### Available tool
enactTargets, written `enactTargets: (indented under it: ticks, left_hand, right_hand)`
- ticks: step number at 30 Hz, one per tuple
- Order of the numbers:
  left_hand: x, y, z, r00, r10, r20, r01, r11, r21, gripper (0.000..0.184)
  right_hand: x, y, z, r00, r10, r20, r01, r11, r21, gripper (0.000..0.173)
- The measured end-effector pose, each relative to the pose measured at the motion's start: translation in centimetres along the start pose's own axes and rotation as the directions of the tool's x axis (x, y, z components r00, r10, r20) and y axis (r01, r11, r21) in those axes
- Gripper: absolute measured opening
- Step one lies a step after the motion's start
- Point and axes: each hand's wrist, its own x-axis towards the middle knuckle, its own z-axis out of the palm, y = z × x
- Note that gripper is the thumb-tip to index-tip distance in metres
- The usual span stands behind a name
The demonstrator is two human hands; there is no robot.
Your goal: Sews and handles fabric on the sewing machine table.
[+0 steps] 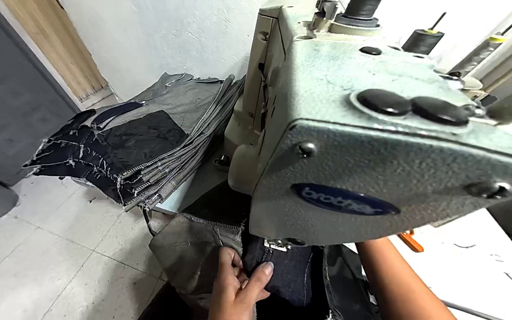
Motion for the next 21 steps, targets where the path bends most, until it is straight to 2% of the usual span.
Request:
enactTargets:
  ticks: [1,2,3,4,5,6,7,8,9,11,13,16,21]
  left_hand:
    - [-0.1,-0.2,-0.1,0.999,0.049,0.009,-0.049,0.999,0.022,0.033]
    - [-0.3,-0.6,-0.7,0.988,0.151,0.043,-0.155,0.983,0.101,0.030]
    - [-0.4,-1.0,-1.8,0.942,0.317,0.106,-0.334,0.909,0.250,0.025]
    - [-0.1,-1.4,-3.5,0.832,0.515,0.206,-0.549,0.715,0.432,0.020]
    - [0.9,-1.4,-5.6,0.651,0.667,0.362,-0.725,0.406,0.556,0.012]
    - [2.6,-1.2,-7.8,0.456,0.723,0.518,-0.802,0.083,0.591,0.009]
    - [4.6,-0.7,-9.2,0.318,0.716,0.621,-0.802,-0.145,0.579,0.021]
    - [6.4,0.0,-10.0,0.244,0.694,0.678,-0.786,-0.268,0.557,0.029]
    - [7.9,0.9,-10.1,0.200,0.679,0.706,-0.781,-0.325,0.534,0.031]
    - [9.9,2.6,-9.0,0.163,0.649,0.743,-0.771,-0.386,0.506,0.026]
    - [10.3,4.1,-7.4,0.130,0.620,0.774,-0.759,-0.440,0.480,0.021]
    - [9.6,4.8,-6.4,0.128,0.595,0.793,-0.737,-0.478,0.478,0.015]
    - [9.7,4.1,-7.0,0.138,0.625,0.768,-0.759,-0.432,0.487,0.017]
  right_hand:
    - [-0.8,-0.8,0.1,1.000,0.009,-0.002,-0.009,1.000,0.006,0.022]
    - [-2.0,-1.9,0.5,0.999,0.019,-0.045,-0.021,0.998,-0.051,0.021]
    - [-4.1,-2.8,0.8,0.996,0.033,-0.077,-0.041,0.993,-0.109,0.021]
    - [-6.2,-3.1,1.5,0.993,-0.026,-0.112,0.008,0.988,-0.152,0.026]
    - [-7.9,-2.7,2.3,0.985,-0.093,-0.145,0.069,0.985,-0.159,0.027]
    - [-9.3,-2.2,3.5,0.973,-0.135,-0.187,0.112,0.986,-0.125,0.025]
    - [-10.4,-1.8,5.1,0.956,-0.142,-0.256,0.127,0.989,-0.075,0.023]
    - [-11.3,-1.7,6.8,0.933,-0.119,-0.340,0.122,0.992,-0.013,0.022]
    - [-11.8,-1.8,8.3,0.895,-0.084,-0.438,0.112,0.993,0.038,0.023]
    - [-11.5,-2.0,10.0,0.803,-0.037,-0.595,0.115,0.989,0.093,0.022]
    - [-10.9,-1.9,9.8,0.748,-0.043,-0.662,0.132,0.988,0.085,0.021]
    - [-10.9,-2.2,9.0,0.742,-0.035,-0.670,0.113,0.991,0.074,0.024]
    - [-11.1,-3.1,9.4,0.730,-0.005,-0.683,0.102,0.990,0.101,0.033]
